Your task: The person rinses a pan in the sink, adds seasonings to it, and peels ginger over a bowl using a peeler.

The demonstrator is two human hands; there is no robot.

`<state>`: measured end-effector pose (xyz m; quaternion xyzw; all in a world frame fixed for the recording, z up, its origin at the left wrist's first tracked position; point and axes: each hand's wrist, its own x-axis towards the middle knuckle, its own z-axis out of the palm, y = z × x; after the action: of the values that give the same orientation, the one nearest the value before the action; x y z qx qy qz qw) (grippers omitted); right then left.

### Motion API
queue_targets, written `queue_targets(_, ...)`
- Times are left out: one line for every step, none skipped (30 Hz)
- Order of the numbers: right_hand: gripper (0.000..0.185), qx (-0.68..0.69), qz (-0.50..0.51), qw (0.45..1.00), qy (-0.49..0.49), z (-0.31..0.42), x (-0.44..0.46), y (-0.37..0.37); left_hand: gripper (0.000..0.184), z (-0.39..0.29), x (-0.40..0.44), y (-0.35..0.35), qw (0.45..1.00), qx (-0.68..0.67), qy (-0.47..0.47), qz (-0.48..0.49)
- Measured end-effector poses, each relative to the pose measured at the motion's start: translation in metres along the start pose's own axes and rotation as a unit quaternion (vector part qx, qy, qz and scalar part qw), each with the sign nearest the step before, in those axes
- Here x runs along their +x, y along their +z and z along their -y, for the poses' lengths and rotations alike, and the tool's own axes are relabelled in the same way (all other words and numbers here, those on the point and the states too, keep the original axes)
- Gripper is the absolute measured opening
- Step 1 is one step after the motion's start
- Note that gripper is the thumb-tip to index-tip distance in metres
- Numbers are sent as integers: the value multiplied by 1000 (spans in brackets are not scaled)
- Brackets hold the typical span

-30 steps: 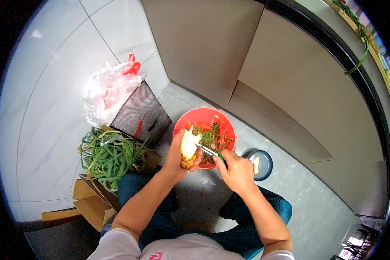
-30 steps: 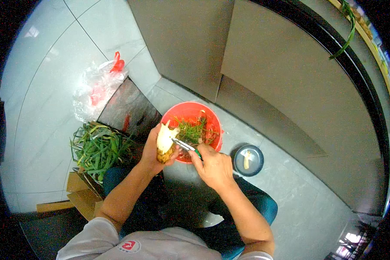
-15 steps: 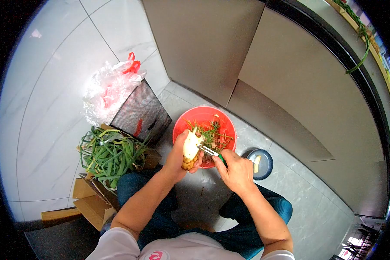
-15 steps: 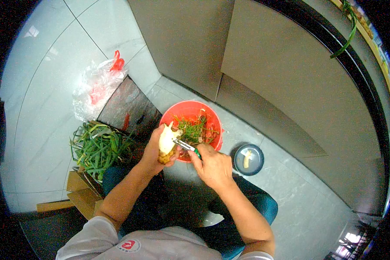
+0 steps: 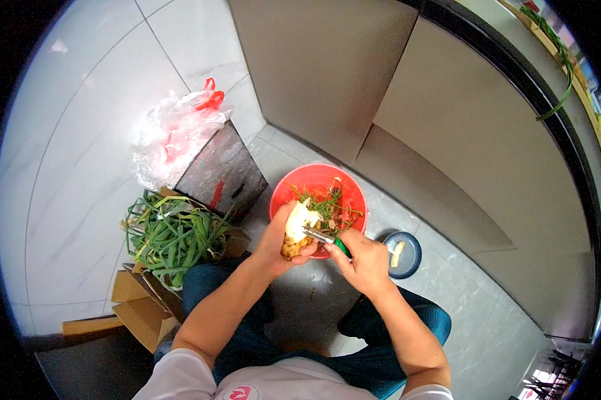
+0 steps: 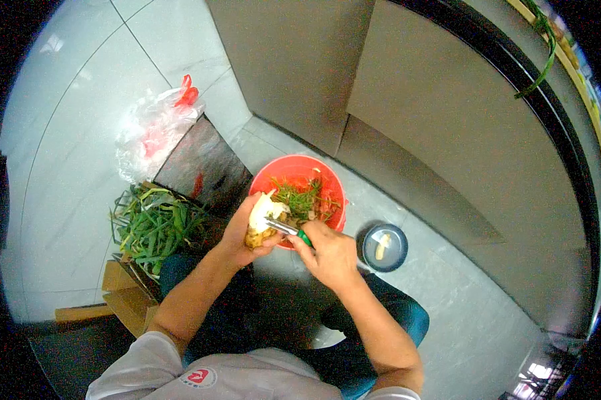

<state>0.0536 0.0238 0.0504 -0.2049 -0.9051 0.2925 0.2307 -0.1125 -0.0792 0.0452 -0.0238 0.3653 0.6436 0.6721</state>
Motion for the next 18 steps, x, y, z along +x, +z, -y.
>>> queue_targets(26, 1, 1, 1000, -2, 0, -1, 2, 50, 0, 0, 1, 1000, -10, 3, -10)
queue_targets(27, 41, 23, 997, 53, 0, -2, 3, 50, -1, -1, 2, 1000, -11, 3, -11)
queue_targets(29, 80, 45, 990, 108, 0, -3, 3, 50, -1, -2, 3, 1000, -13, 13, -21)
queue_targets(29, 80, 46, 990, 108, 0, -3, 2, 50, -1, -2, 3, 999, -16, 22, -30)
queue_targets(29, 95, 41, 988, 114, -1, -2, 2, 50, -1, -2, 3, 999, -16, 23, -31)
queue_targets(29, 110, 37, 986, 121, -1, -1, 1, 50, -2, -2, 2, 999, -19, 23, -27)
queue_targets(29, 111, 37, 986, 120, -1, -1, 1, 50, -2, -1, 1, 999, -21, 21, -23)
queue_targets(29, 81, 57, 990, 104, -1, -1, 1, 50, -1, 0, 0, 999, -21, 21, -23)
queue_targets(28, 52, 77, 992, 89, -1, -2, 1, 50, 0, 1, -1, 999, -14, 28, -11)
queue_targets(28, 51, 76, 992, 90, 0, -2, 1, 51, 1, 2, -2, 999, -6, 34, 1)
queue_targets(28, 31, 61, 994, 85, 1, -1, 2, 51, 1, 2, -1, 999, -6, 33, 2)
queue_targets(28, 9, 46, 996, 81, 3, -1, 2, 51, 0, 1, 0, 1000, -1, 11, 1)
queue_targets(29, -26, 8, 995, 97, -1, -1, 5, 51, 0, 0, 2, 1000, 4, -10, 0)
queue_targets(29, -26, 8, 995, 98, -1, 0, 4, 51, 0, -1, 3, 1000, 5, -11, 0)
queue_targets(29, -40, -3, 994, 104, -2, 2, 1, 51, 0, -2, 5, 1000, -1, -20, 3)
queue_targets(29, -54, -14, 992, 109, -3, 3, -1, 50, 0, -1, 6, 1000, -7, -30, 6)
queue_targets(29, -41, -32, 994, 99, -1, 2, 0, 50, 0, 0, 6, 1000, -6, -28, 8)
queue_targets(29, -40, -32, 994, 98, -2, 1, 1, 50, 1, 1, 4, 1000, -10, -25, 2)
